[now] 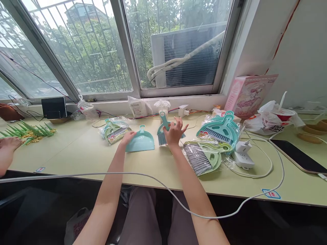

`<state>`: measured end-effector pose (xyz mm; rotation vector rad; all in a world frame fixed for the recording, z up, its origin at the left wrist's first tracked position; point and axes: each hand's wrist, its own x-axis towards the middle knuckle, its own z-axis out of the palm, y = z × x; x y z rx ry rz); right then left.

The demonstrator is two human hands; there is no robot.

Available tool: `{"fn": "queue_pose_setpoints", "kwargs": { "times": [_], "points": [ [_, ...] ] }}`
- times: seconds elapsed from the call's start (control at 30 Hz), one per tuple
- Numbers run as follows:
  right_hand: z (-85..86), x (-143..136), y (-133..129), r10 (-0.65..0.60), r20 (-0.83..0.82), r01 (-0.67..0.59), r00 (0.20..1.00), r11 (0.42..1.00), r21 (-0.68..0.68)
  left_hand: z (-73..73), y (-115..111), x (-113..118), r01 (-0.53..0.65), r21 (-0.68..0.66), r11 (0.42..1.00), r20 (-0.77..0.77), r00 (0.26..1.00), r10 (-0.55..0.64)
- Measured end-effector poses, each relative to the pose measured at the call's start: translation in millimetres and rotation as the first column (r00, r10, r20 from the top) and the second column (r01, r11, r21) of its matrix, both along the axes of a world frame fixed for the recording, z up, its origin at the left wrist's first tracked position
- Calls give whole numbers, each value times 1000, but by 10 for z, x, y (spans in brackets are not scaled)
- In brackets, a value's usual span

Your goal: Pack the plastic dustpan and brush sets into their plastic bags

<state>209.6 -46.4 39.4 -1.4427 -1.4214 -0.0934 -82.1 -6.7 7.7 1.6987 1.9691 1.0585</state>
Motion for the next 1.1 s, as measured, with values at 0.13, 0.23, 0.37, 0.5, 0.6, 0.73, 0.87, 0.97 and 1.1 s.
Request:
{"fn": "queue_pose_setpoints", "kwargs": {
  "times": [0.13, 0.23, 0.37, 0.5, 0.6, 0.73, 0.87, 0.97, 1.1],
  "points": [
    [-75, 26, 101, 65, 24, -63, 998, 995, -83, 9, 7, 55, -61, -62, 996, -140, 989, 52],
    [-121, 46, 172, 104, 60, -94, 993, 985, -146, -15, -1, 59, -48, -89, 995, -209, 977, 28],
    [-248, 104, 278, 195, 62, -170, 979, 945, -281, -72, -8, 45, -46, -91, 995, -240, 970, 23],
    [-420, 209, 403, 176, -21, -163, 984, 857, -489, -87, -8, 53, -63, -90, 994, -257, 966, 38],
    [-508, 279, 477, 146, -70, -161, 987, 825, -542, -62, -11, 71, -68, -95, 993, -253, 967, 43],
    [-553, 299, 521, 128, -25, -124, 991, 873, -472, -26, -20, 72, -75, -56, 996, -218, 974, 61],
    [-604, 297, 537, 66, 17, -52, 998, 901, -430, -36, -35, 52, -117, -33, 993, -274, 956, 104],
    [-667, 334, 557, 63, 32, -49, 997, 938, -344, -43, -43, 52, -119, -57, 991, -316, 944, 95],
    [-668, 393, 581, 102, 18, -92, 995, 951, -296, 35, -56, 55, -174, -9, 985, -206, 964, 168]
  ]
}}
